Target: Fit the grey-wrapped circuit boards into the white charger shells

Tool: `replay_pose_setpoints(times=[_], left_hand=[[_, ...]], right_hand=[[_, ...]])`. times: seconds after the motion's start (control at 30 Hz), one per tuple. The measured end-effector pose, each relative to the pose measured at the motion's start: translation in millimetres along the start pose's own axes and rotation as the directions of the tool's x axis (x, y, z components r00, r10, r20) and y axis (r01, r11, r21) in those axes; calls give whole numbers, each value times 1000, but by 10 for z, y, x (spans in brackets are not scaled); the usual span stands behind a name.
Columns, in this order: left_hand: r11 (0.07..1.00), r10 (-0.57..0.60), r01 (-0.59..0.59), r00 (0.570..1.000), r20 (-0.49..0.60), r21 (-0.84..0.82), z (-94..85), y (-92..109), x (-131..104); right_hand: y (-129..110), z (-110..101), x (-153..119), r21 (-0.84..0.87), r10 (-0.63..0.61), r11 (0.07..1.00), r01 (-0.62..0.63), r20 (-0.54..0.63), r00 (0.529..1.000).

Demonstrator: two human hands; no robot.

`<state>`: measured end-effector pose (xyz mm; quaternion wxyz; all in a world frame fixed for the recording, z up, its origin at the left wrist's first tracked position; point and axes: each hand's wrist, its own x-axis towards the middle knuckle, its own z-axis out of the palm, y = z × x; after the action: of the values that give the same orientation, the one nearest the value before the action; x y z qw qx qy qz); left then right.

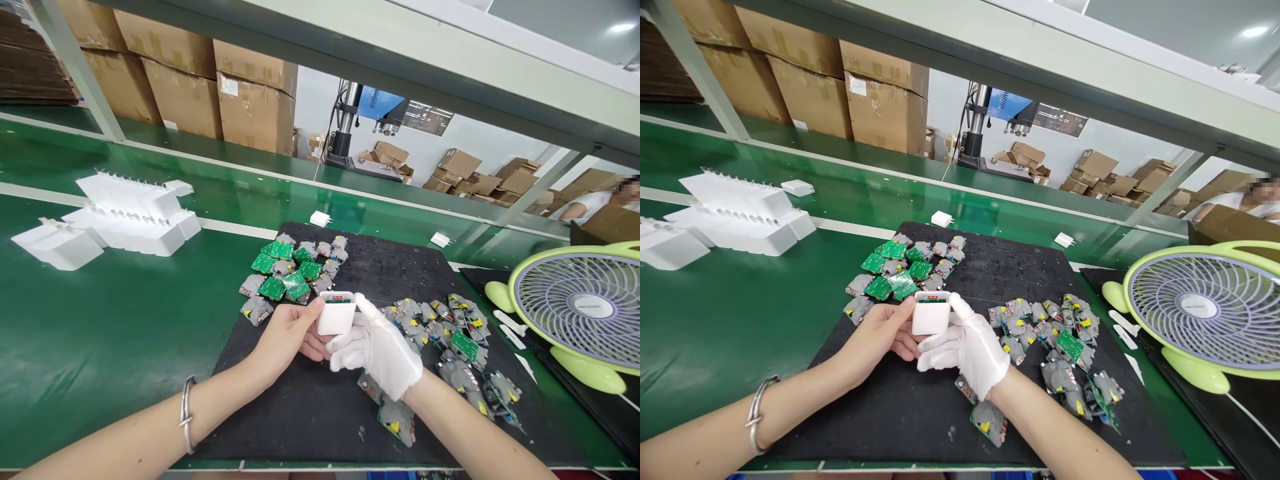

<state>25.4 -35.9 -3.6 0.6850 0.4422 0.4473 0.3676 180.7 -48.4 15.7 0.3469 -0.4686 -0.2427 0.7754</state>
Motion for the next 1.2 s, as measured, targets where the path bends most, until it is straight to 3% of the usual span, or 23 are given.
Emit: replay_pose_setpoints(times=[0.33, 0.67, 0.8, 0.97, 1.1, 1.2], left_hand=[[999, -47, 47, 999, -5, -9, -16, -7, 14], [999, -53, 53, 999, -9, 7, -23, -30, 9], [1000, 19, -20, 1000, 24, 14, -34, -16, 9], [971, 239, -237, 962, 132, -29, -24, 9, 8], [959, 284, -280, 950, 131, -48, -24, -58, 25], [942, 335, -330, 929, 155, -56, -43, -115, 34]], right_hand=[[37, -22, 8, -27, -49, 998, 50, 22, 999], [16, 4, -8, -79, -7, 997, 4, -44, 999], [27, -36, 2, -22, -103, 994, 105, 55, 993], [16, -45, -21, -44, -354, 931, 362, 125, 927], [13, -15, -33, -269, -558, 777, 568, 123, 821], [12, -20, -16, -367, -620, 694, 619, 132, 774]])
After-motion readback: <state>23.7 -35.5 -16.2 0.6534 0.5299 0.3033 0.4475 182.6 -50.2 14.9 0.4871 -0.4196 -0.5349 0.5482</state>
